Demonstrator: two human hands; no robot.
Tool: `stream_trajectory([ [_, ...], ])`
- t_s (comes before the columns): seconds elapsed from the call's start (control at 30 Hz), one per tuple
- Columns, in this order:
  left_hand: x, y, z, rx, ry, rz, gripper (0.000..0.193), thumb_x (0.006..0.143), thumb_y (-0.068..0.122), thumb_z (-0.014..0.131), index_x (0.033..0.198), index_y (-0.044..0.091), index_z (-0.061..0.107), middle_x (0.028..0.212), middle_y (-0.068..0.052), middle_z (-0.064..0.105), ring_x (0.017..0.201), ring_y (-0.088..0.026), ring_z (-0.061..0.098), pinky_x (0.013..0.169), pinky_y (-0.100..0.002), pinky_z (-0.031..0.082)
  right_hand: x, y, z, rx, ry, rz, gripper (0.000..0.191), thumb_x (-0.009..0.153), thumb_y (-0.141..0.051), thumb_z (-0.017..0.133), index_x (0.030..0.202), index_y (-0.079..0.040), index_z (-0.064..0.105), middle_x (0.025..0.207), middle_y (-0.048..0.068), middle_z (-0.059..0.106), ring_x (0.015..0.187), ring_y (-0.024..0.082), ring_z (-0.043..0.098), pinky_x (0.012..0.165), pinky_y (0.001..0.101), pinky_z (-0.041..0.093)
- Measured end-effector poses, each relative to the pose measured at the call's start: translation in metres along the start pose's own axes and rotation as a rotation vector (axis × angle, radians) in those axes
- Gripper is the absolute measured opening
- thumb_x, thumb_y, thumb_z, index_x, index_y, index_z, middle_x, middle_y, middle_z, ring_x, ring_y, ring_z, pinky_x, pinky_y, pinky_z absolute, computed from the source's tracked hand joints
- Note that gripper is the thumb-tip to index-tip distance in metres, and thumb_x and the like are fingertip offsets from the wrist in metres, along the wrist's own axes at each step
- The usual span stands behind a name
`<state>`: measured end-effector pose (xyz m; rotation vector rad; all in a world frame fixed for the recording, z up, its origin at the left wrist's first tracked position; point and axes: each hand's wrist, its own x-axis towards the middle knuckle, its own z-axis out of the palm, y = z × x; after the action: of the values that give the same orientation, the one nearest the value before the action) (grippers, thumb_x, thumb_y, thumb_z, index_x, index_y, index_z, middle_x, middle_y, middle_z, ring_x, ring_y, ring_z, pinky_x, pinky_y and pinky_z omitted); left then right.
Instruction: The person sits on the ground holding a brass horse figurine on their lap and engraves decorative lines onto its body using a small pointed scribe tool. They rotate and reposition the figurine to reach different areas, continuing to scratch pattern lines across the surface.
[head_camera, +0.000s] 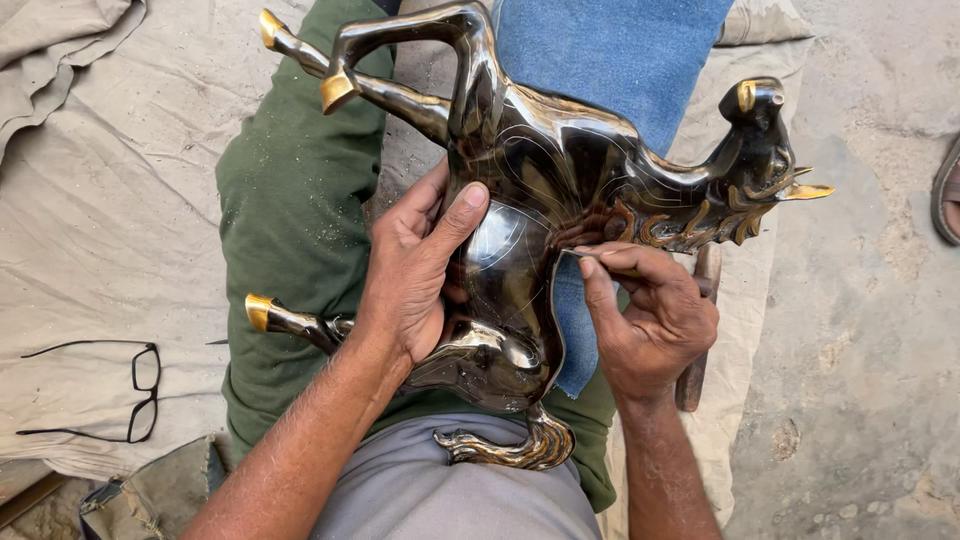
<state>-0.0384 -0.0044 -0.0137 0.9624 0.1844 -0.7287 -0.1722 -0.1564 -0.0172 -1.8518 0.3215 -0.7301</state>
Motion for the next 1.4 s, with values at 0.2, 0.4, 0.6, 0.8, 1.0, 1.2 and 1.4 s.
stream_trajectory([
  [0.2, -0.001, -0.003, 0.003, -0.022, 0.0, -0.008, 0.059, 0.095, 0.019, 0.075, 0.147, 0.0, 0.058, 0.118, -0.005, 0.073, 0.094, -0.007, 0.065, 0.079, -0.023, 0.055, -0.009, 0.007, 0.006, 0.033, 0.071, 0.03, 0.02, 0.1, 0.016, 0.07, 0.116, 0.007, 0.061, 0.113, 0.02, 0.072, 0.099, 0.019, 0.075, 0.088, 0.0274, 0.065],
  [0.4, 0.0, -0.006, 0.004, -0.033, 0.012, -0.001, 0.058, 0.094, 0.017, 0.074, 0.147, -0.001, 0.057, 0.119, -0.006, 0.073, 0.098, -0.008, 0.067, 0.082, -0.024, 0.057, -0.004, 0.006, 0.007, -0.017, 0.074, -0.027, 0.018, 0.099, 0.016, 0.072, 0.113, 0.007, 0.066, 0.11, 0.018, 0.073, 0.096, 0.018, 0.076, 0.083, 0.0247, 0.065],
  [0.6, 0.0, -0.006, 0.005, -0.01, 0.008, 0.016, 0.058, 0.095, 0.017, 0.074, 0.148, -0.001, 0.056, 0.122, -0.007, 0.073, 0.101, -0.008, 0.067, 0.086, -0.024, 0.057, -0.004, 0.002, 0.011, -0.037, 0.111, 0.003, 0.018, 0.099, 0.015, 0.075, 0.113, 0.005, 0.068, 0.11, 0.016, 0.073, 0.095, 0.017, 0.076, 0.082, 0.024, 0.065],
  [0.8, -0.001, -0.007, 0.006, -0.008, 0.004, 0.016, 0.06, 0.095, 0.018, 0.074, 0.148, -0.002, 0.056, 0.121, -0.008, 0.073, 0.101, -0.009, 0.067, 0.087, -0.025, 0.057, -0.001, 0.002, 0.006, -0.08, 0.09, 0.003, 0.019, 0.096, 0.014, 0.078, 0.11, 0.004, 0.071, 0.106, 0.015, 0.075, 0.091, 0.014, 0.075, 0.079, 0.0222, 0.063],
  [1.0, 0.0, -0.007, 0.006, 0.001, 0.006, 0.021, 0.061, 0.095, 0.018, 0.074, 0.149, -0.001, 0.055, 0.122, -0.008, 0.072, 0.103, -0.009, 0.067, 0.087, -0.024, 0.058, 0.001, 0.003, 0.005, -0.085, 0.079, 0.011, 0.019, 0.095, 0.014, 0.079, 0.11, 0.004, 0.072, 0.105, 0.015, 0.075, 0.089, 0.013, 0.075, 0.077, 0.0215, 0.063],
  [1.2, -0.001, -0.006, 0.008, 0.005, 0.01, 0.023, 0.062, 0.094, 0.019, 0.075, 0.15, -0.001, 0.054, 0.124, -0.008, 0.072, 0.103, -0.008, 0.067, 0.086, -0.024, 0.058, 0.002, 0.004, 0.005, -0.105, 0.072, -0.022, 0.02, 0.096, 0.013, 0.08, 0.111, 0.003, 0.072, 0.102, 0.014, 0.075, 0.09, 0.013, 0.074, 0.079, 0.0211, 0.062],
  [1.4, -0.001, -0.006, 0.009, 0.04, 0.024, 0.024, 0.062, 0.095, 0.02, 0.075, 0.15, -0.001, 0.055, 0.125, -0.007, 0.072, 0.101, -0.007, 0.066, 0.082, -0.022, 0.056, 0.002, 0.006, 0.002, -0.107, 0.064, 0.012, 0.02, 0.095, 0.012, 0.081, 0.109, 0.003, 0.072, 0.105, 0.014, 0.075, 0.087, 0.012, 0.074, 0.075, 0.0193, 0.06],
])
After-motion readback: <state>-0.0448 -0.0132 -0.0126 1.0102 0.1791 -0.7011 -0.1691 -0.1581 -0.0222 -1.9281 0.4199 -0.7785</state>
